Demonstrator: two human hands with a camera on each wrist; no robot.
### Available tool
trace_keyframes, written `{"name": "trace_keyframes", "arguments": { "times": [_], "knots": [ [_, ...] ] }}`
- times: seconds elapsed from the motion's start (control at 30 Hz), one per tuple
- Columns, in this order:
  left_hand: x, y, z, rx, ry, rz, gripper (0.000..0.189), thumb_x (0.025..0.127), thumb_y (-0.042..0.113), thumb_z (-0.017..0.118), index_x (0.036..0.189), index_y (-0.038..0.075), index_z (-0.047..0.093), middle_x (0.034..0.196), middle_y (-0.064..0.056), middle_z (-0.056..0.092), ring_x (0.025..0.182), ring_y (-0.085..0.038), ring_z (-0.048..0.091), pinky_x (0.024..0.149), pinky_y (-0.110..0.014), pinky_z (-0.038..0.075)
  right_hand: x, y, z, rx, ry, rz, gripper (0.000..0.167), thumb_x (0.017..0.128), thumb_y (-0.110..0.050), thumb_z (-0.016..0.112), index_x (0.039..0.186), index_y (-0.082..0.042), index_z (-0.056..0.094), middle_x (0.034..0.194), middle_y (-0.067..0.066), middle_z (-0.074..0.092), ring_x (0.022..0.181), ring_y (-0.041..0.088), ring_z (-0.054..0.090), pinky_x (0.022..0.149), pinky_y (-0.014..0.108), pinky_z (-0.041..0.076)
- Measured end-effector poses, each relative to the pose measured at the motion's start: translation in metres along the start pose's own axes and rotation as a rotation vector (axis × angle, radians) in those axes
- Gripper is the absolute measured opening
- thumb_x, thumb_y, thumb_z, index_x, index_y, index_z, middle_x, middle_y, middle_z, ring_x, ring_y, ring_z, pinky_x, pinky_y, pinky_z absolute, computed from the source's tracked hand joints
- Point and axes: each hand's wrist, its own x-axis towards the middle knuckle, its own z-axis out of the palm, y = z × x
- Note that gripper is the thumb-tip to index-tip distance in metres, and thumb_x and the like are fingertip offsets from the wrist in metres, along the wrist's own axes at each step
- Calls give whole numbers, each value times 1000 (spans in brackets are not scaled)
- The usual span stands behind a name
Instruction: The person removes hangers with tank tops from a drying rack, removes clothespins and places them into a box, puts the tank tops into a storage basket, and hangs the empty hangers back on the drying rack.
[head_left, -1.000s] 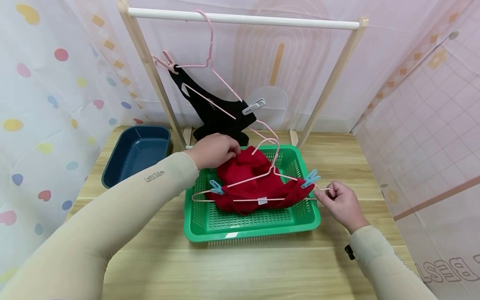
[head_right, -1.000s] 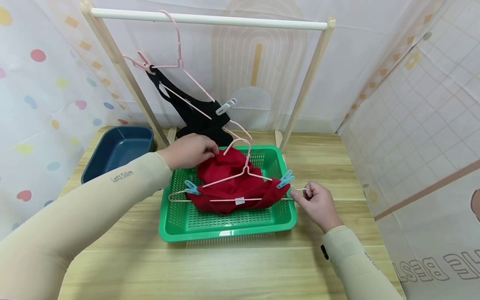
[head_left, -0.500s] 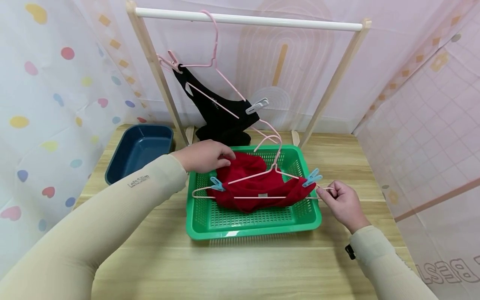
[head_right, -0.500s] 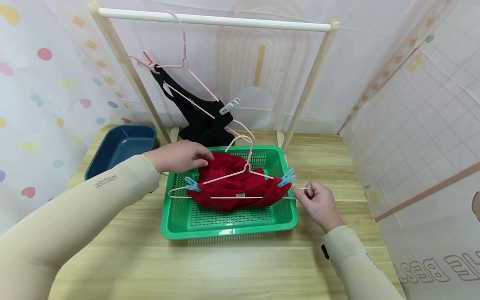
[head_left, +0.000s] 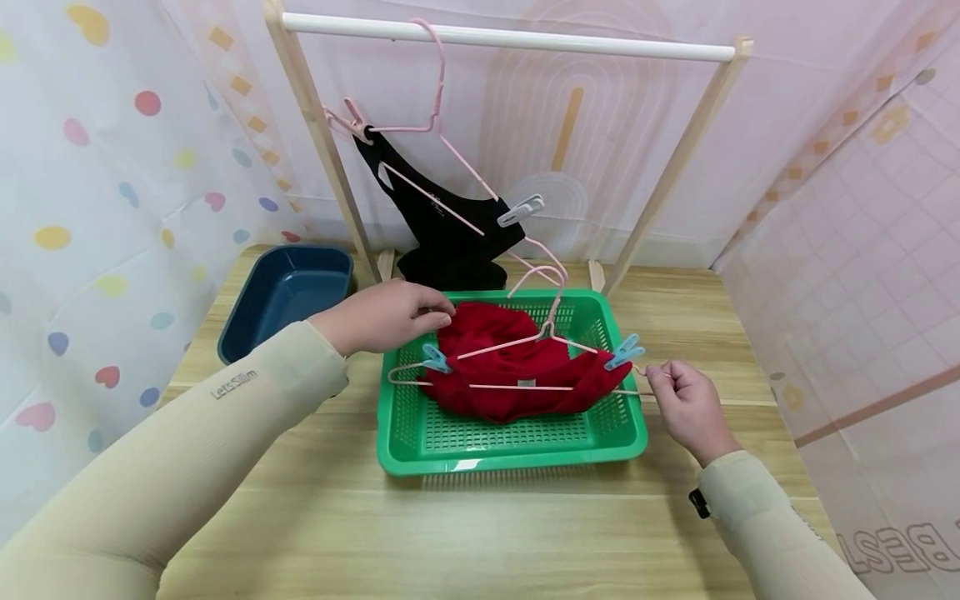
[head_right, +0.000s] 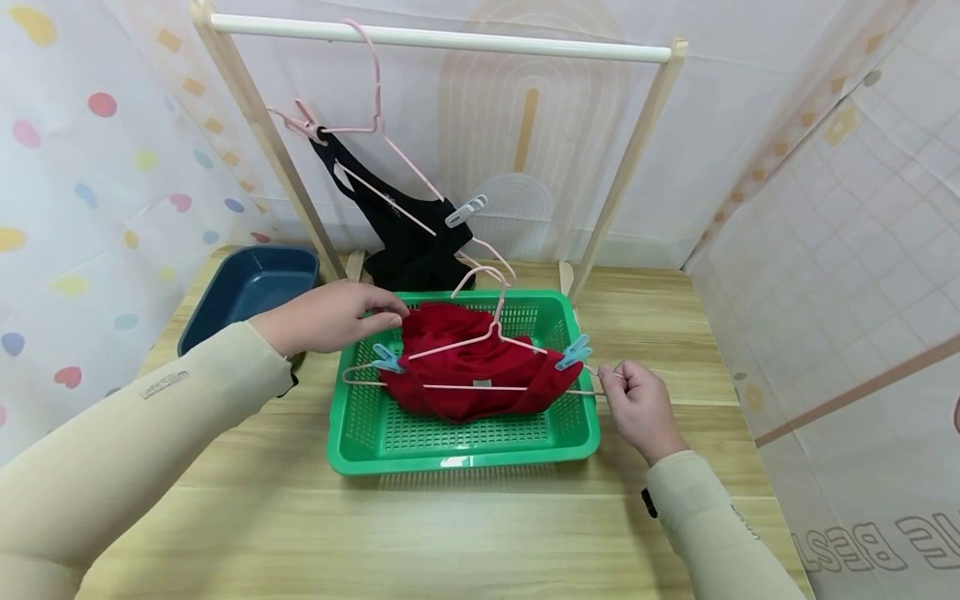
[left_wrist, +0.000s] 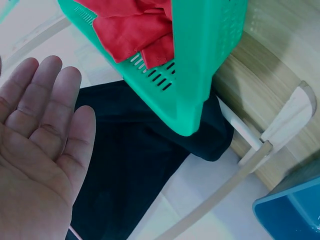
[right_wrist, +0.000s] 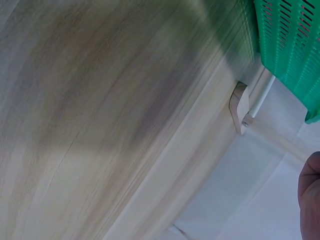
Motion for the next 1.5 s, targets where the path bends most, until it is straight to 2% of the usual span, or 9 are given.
{"name": "trace_keyframes", "arguments": {
  "times": [0.2, 0.37, 0.63, 0.83, 0.97, 1.23, 1.5],
  "knots": [
    [-12, -4, 0, -41, 22, -10, 39, 108, 41, 59, 137, 18, 70, 130, -4, 74, 118, -25, 69, 104, -52, 57, -1, -1, 2, -7, 14, -17, 34, 109, -15, 57, 77, -4, 56, 64, -2, 43, 58, 9, 41, 51, 26, 35],
    [-21, -6, 4, -38, 11, -34, 47, 102, 49, 66, 139, 18, 69, 137, -3, 71, 126, -25, 65, 106, -52, 55, -1, 0, 4, -5, 23, -23, 34, 109, -13, 57, 76, -4, 55, 63, -1, 43, 58, 9, 41, 52, 27, 36],
    [-31, -6, 14, -13, 22, 10, 49, 96, 49, 75, 135, 20, 71, 135, -1, 72, 123, -23, 67, 103, -49, 57, -1, 2, 6, -5, 31, -24, 32, 108, -11, 57, 77, -3, 55, 63, -2, 43, 58, 10, 41, 50, 26, 36],
    [-33, -2, 20, 51, 66, 65, 41, 96, 42, 77, 130, 20, 74, 124, 1, 76, 110, -18, 70, 96, -44, 60, -3, 0, 8, 15, 21, -15, 31, 108, -12, 57, 79, -2, 56, 63, -2, 43, 58, 9, 41, 50, 26, 36],
    [-33, -2, 21, 63, 84, 69, 37, 98, 38, 76, 129, 17, 75, 117, 2, 78, 100, -15, 71, 91, -41, 61, -3, 0, 9, 30, 21, -11, 31, 108, -11, 58, 79, -2, 56, 63, -4, 43, 58, 8, 41, 50, 25, 36],
    [-34, -3, 23, 95, 108, 61, 36, 100, 35, 74, 130, 16, 74, 115, 2, 78, 98, -14, 70, 90, -40, 60, -4, 1, 13, 52, 46, -34, 30, 106, -6, 61, 77, -3, 56, 68, -7, 44, 63, 4, 41, 54, 22, 36],
    [-33, -2, 23, 130, 129, 61, 34, 100, 33, 74, 129, 15, 74, 109, 3, 78, 96, -14, 70, 88, -40, 60, -3, 3, 16, 58, 39, -21, 33, 107, -8, 58, 74, -3, 53, 70, -6, 47, 65, 6, 44, 56, 23, 38]
  ]
}}
